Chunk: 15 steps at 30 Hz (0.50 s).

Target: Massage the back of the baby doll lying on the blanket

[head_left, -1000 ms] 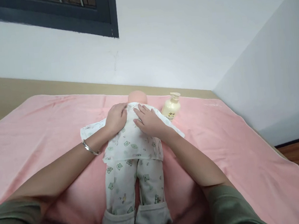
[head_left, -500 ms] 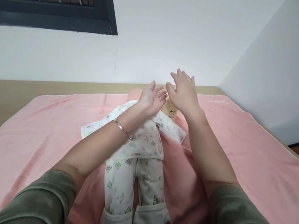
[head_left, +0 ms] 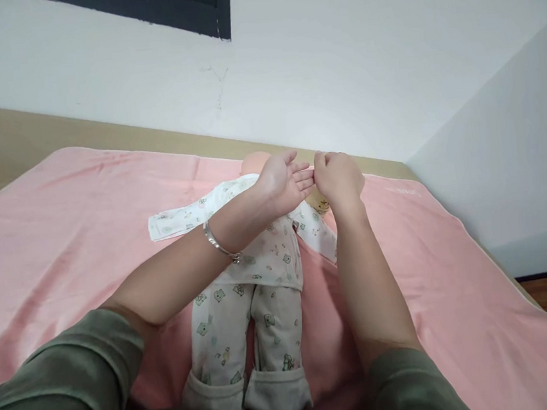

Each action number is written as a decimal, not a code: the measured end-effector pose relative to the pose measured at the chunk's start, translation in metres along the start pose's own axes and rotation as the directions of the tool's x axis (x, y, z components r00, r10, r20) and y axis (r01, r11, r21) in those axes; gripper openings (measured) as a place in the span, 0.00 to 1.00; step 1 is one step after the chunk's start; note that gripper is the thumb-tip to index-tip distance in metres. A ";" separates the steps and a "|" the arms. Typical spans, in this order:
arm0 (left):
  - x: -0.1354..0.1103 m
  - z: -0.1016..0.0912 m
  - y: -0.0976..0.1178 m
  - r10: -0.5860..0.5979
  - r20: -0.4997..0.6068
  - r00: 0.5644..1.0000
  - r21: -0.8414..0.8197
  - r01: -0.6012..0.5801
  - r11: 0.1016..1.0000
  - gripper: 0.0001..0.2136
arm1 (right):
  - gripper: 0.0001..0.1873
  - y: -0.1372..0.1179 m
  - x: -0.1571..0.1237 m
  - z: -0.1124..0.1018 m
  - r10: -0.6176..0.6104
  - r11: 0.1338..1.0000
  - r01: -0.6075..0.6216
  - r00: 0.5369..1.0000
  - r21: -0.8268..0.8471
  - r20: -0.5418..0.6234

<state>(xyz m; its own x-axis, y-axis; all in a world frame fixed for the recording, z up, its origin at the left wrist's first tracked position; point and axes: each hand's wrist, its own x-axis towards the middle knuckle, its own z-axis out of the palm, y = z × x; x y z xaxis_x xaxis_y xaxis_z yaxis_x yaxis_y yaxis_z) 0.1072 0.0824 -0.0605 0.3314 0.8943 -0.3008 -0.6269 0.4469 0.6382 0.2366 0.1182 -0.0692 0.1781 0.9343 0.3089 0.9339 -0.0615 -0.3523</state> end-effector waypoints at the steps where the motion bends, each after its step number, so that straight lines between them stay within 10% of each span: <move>1: -0.008 -0.006 0.004 -0.008 -0.007 1.000 0.007 0.008 1.000 0.28 | 0.27 -0.002 0.001 0.001 0.021 1.000 -0.021 1.000 -0.001 0.006; 8: -0.072 -0.028 0.046 -0.030 0.065 0.997 0.025 0.028 0.999 0.28 | 0.22 -0.012 0.002 0.000 0.100 0.995 -0.101 0.995 0.028 0.019; 15: -0.117 -0.030 0.075 0.299 0.214 0.930 0.045 -0.315 0.948 0.28 | 0.17 -0.007 0.003 -0.001 0.067 0.997 -0.066 0.998 -0.030 0.018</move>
<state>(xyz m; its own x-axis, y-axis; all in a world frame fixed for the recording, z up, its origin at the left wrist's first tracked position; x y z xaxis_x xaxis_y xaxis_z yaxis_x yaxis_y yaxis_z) 0.0004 0.0122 0.0008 0.2715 0.9604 0.0630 -0.6669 0.1405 0.7318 0.2309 0.1208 -0.0647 0.2346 0.9342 0.2686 0.9289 -0.1340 -0.3452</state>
